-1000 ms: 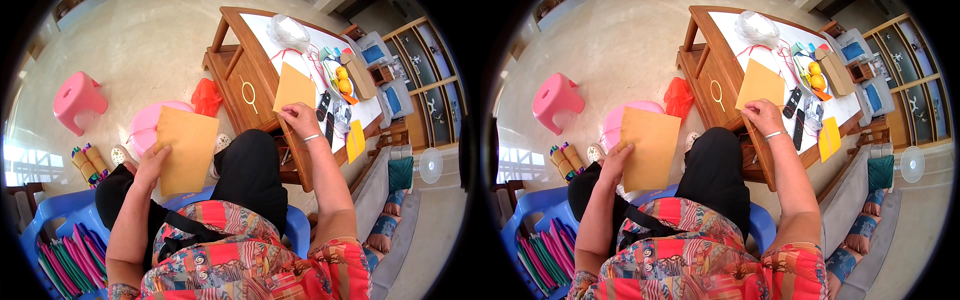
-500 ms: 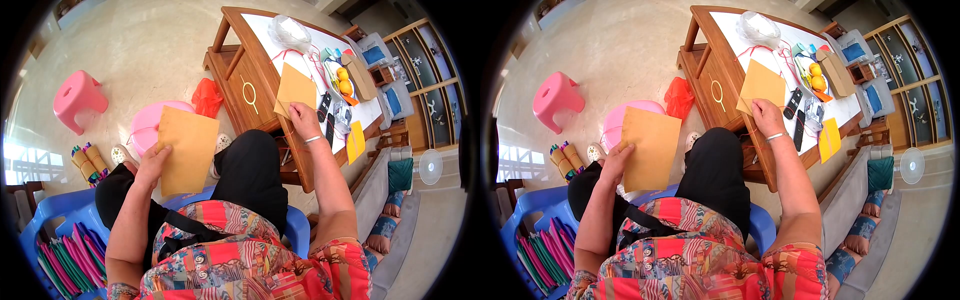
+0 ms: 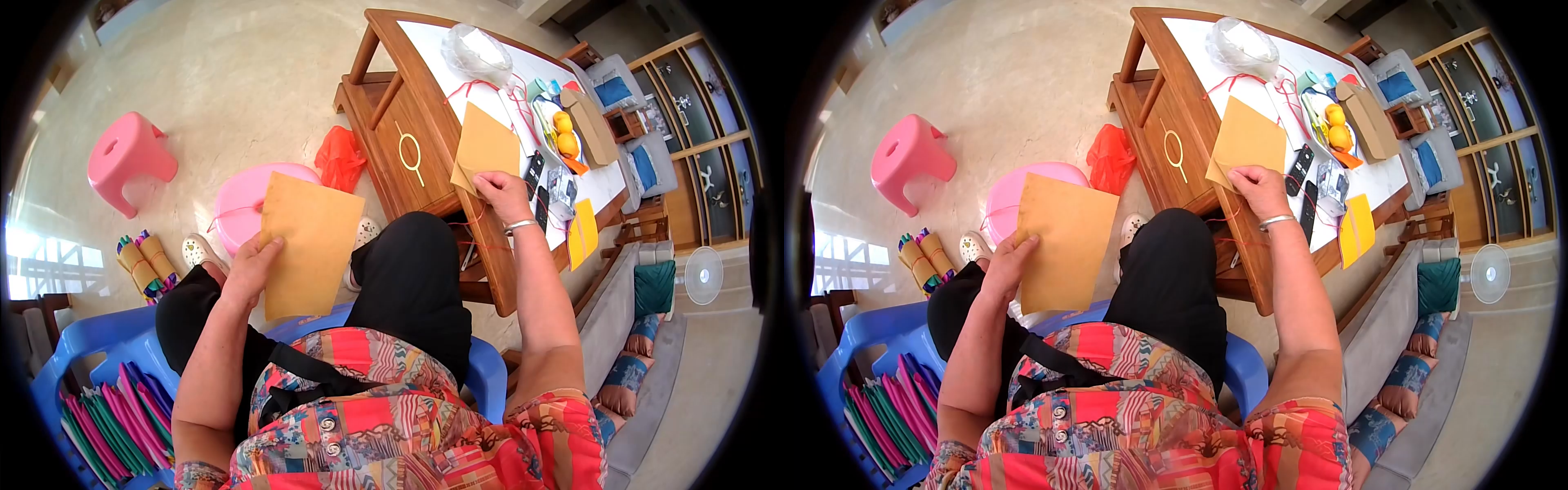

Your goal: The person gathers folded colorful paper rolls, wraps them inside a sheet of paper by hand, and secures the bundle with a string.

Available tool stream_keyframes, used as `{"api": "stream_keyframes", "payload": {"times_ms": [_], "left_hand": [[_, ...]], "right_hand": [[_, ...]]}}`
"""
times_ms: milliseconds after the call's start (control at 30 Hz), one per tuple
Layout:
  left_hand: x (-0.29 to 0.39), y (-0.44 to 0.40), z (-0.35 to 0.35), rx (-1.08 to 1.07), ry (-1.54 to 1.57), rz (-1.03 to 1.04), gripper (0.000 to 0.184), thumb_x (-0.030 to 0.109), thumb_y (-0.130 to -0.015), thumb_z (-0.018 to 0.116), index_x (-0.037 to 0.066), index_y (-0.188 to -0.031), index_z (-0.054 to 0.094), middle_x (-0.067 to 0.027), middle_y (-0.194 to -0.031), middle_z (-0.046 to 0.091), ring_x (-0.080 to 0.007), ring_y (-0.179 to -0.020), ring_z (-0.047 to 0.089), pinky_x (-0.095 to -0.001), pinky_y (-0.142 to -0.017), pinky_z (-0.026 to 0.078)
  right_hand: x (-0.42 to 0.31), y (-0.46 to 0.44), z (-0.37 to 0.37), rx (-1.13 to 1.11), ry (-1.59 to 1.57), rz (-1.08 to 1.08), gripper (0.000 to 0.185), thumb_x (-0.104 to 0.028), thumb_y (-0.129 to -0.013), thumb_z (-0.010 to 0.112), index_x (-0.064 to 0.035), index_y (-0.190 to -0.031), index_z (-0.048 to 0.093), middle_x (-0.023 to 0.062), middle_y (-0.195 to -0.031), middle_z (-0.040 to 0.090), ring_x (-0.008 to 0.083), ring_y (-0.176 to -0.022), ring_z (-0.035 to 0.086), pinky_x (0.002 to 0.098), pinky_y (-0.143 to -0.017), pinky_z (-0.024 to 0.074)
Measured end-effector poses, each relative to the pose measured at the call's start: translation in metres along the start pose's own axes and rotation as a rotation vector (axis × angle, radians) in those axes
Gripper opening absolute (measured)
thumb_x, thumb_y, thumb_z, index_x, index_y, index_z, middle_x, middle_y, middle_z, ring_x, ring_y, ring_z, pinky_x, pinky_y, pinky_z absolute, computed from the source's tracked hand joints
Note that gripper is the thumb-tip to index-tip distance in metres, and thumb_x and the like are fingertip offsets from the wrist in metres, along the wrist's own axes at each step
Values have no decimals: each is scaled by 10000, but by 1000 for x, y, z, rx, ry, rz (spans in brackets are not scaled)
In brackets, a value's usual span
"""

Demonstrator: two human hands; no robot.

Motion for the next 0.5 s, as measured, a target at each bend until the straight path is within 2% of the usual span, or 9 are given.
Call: {"api": "stream_keyframes", "payload": {"times_ms": [133, 333, 500], "left_hand": [[-2, 0, 0, -7, -5, -7, 355, 192, -1027, 516, -2, -1322, 558, -86, -1117, 679, -155, -960, 656, -298, -849, 523], [2, 2, 2, -15, -5, 0, 360, 203, -1028, 520, -7, -1316, 567, -76, -1130, 670, -143, -978, 641, -282, -870, 510], [2, 1, 1, -23, -1, 0, 363, 201, -1030, 515, -7, -1324, 562, -77, -1135, 669, -142, -980, 641, -282, -871, 509]], "right_hand": [[1, -1, 1, -16, 45, -33, 232, -200, -900, 751, 20, -973, 749, 34, -838, 730, 87, -752, 641, 246, -709, 517], [-25, 3, 7, -25, 251, -202, 239, -218, -921, 714, 13, -977, 738, 113, -874, 720, 189, -806, 683, 295, -750, 524], [-29, 4, 9, -26, 295, -250, 242, -223, -927, 699, 13, -966, 733, 131, -885, 713, 219, -814, 688, 310, -751, 523]]}}
Point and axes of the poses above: each hand's wrist, its own y-axis away from the middle knuckle, its own z-axis out of the palm, x = y × z, the point moved 10 cm from there along -y, towards the middle knuckle
